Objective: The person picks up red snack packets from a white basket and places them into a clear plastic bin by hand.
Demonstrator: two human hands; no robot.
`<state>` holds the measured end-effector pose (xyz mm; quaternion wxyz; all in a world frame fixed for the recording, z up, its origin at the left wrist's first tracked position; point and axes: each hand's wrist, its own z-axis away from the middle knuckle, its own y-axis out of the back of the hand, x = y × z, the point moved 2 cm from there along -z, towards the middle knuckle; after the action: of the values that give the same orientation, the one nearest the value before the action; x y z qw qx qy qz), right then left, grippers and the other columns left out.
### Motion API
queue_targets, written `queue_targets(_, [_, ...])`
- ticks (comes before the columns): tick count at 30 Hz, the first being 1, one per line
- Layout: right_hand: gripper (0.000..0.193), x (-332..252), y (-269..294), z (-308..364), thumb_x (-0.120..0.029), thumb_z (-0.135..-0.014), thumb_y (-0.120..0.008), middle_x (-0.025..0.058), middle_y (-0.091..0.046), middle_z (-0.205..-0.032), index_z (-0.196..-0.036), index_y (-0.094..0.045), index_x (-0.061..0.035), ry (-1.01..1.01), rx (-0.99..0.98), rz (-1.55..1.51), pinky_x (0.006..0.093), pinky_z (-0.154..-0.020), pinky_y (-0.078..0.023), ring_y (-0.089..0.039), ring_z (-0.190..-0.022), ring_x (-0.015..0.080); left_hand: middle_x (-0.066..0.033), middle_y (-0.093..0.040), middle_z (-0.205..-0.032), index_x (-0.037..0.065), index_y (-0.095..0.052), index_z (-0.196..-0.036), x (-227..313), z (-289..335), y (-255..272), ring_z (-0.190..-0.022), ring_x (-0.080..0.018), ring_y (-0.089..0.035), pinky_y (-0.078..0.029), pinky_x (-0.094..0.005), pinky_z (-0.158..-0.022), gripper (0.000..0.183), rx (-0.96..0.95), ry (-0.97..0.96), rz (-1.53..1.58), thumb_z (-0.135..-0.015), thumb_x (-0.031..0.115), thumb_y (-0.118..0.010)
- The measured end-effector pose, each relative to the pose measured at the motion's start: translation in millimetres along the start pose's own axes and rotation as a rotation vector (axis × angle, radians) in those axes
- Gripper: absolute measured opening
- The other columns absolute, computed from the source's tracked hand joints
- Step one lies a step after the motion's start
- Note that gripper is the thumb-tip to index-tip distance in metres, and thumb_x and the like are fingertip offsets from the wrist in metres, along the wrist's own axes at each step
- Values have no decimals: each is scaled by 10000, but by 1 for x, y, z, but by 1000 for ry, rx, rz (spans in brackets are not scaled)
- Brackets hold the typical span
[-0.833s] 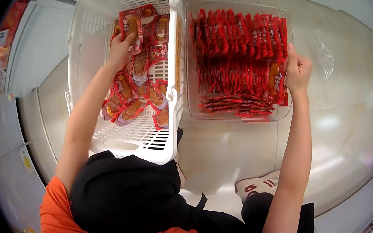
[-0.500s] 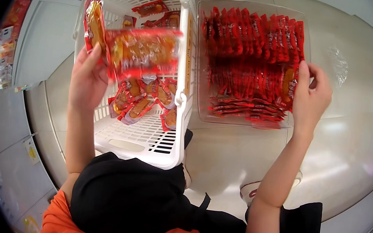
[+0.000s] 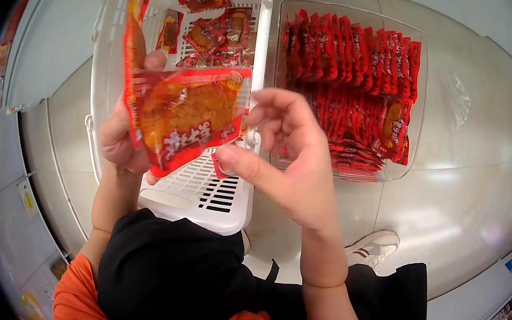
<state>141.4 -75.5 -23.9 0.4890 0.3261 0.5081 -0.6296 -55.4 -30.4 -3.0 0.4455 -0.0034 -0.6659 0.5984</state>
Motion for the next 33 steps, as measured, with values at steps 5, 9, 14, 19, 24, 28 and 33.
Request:
queue_targets(5, [405, -3, 4, 0, -61, -729, -763, 22, -594, -914, -1062, -546, 15, 45, -88, -212, 209, -677, -413, -508, -762, 61, -168, -468, -1276, 33, -251, -1361, -1, -3, -4, -1016, -235, -606, -580, -364, -737, 466, -82, -99, -66, -963, 163, -457])
queue_targets(9, [280, -6, 12, -1, -8, -808, -681, 63, -646, -932, -1057, -555, 9, 168, 155, -470, 220, -658, -486, -597, -761, 83, -148, -521, -1201, 25, -261, -1357, -13, -8, -14, -942, -233, -633, -612, -408, -637, 447, 88, 37, -154, -966, 148, -440])
queue_targets(14, [162, -15, 40, 2, -20, -837, -663, 58, -661, -857, -985, -606, 12, 353, 330, -227, 194, -629, -474, -598, -755, 56, -137, -590, -1105, 7, -359, -1304, -26, -13, -12, -895, -213, -644, -598, -380, -674, 370, 156, 148, -390, -981, 170, -433])
queue_targets(19, [165, -36, 131, 10, -89, -873, -644, 37, -668, -870, -981, -663, 34, 469, 815, 413, 210, -614, -426, -532, -661, 57, -125, -625, -986, -18, -463, -1198, -35, -17, -14, -792, -169, -641, -571, -328, -688, 287, 188, 272, -614, -984, 170, -433])
queue_targets(24, [192, -18, 169, 16, -138, -817, -649, 110, -691, -767, -911, -680, 26, -53, 768, 1196, 292, -627, -466, -608, -605, 170, -22, -602, -792, 0, -573, -1032, -37, -14, -16, -702, -67, -577, -488, -237, -636, 177, 137, 298, -648, -940, 151, -560])
queue_targets(28, [170, 2, 161, 6, -160, -804, -656, 118, -681, -734, -843, -693, 1, -32, 816, 1119, 324, -690, -455, -610, -618, 246, -20, -603, -807, 0, -566, -1021, -37, -15, -12, -702, -63, -577, -491, -232, -641, 170, 110, 302, -668, -941, 149, -556])
queue_targets(33, [139, 18, 162, -9, -220, -784, -687, 42, -645, -640, -765, -709, -84, 1, 885, 1330, 333, -781, -368, -569, -641, 202, -12, -599, -810, -2, -567, -1023, -37, -14, -12, -710, -58, -576, -490, -225, -647, 161, 108, 284, -691, -938, 135, -556])
